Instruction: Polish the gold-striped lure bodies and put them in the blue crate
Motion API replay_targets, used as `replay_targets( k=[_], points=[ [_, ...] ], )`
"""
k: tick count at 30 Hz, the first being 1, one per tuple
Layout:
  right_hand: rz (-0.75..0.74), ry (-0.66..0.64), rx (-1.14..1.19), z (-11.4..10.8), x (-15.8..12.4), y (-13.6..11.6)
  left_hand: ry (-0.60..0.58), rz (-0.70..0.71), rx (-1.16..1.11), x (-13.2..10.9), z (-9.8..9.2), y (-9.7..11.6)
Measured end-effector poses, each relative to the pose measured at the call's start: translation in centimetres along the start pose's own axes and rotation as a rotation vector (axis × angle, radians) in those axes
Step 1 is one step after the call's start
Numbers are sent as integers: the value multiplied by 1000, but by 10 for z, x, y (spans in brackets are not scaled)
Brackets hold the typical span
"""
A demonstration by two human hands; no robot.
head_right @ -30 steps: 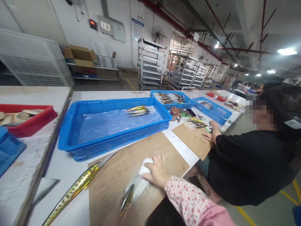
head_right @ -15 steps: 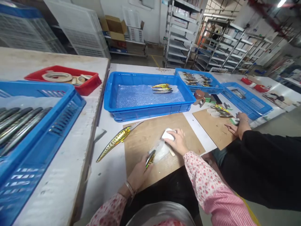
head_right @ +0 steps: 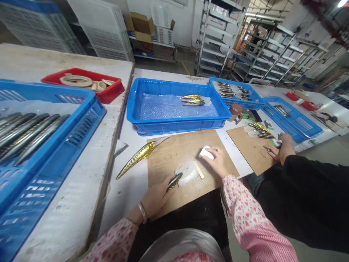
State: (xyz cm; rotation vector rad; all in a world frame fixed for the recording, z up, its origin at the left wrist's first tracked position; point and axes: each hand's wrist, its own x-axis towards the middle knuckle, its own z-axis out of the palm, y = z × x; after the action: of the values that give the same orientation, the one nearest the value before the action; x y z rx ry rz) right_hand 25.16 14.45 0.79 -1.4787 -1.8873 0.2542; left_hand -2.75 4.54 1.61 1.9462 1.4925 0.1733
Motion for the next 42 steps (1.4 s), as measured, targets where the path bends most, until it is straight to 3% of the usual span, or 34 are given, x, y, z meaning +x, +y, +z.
replay_targets(
  k=[4,8,12,16,23,29,42],
  points=[
    [-153,-116,132,-12,-10,2,-7,28,311,6,-17,-3],
    [-274,-237,61,-11,-21,5,-1,84,447,24,-14,-12],
    [-331,-240,18,14,-15,-12,13,121,471,32,-5,-20],
    [-434,-331,60,42,-9,-39,4,89,501,31,-4,-22],
    [-396,-202,-9,17,-13,-3,-6,108,449,33,-12,-19],
    [-521,-343,12,26,-4,-14,-14,70,447,35,-15,-20],
    [-552,-339,-24,22,5,-14,42,144,409,40,-6,-30]
  ],
)
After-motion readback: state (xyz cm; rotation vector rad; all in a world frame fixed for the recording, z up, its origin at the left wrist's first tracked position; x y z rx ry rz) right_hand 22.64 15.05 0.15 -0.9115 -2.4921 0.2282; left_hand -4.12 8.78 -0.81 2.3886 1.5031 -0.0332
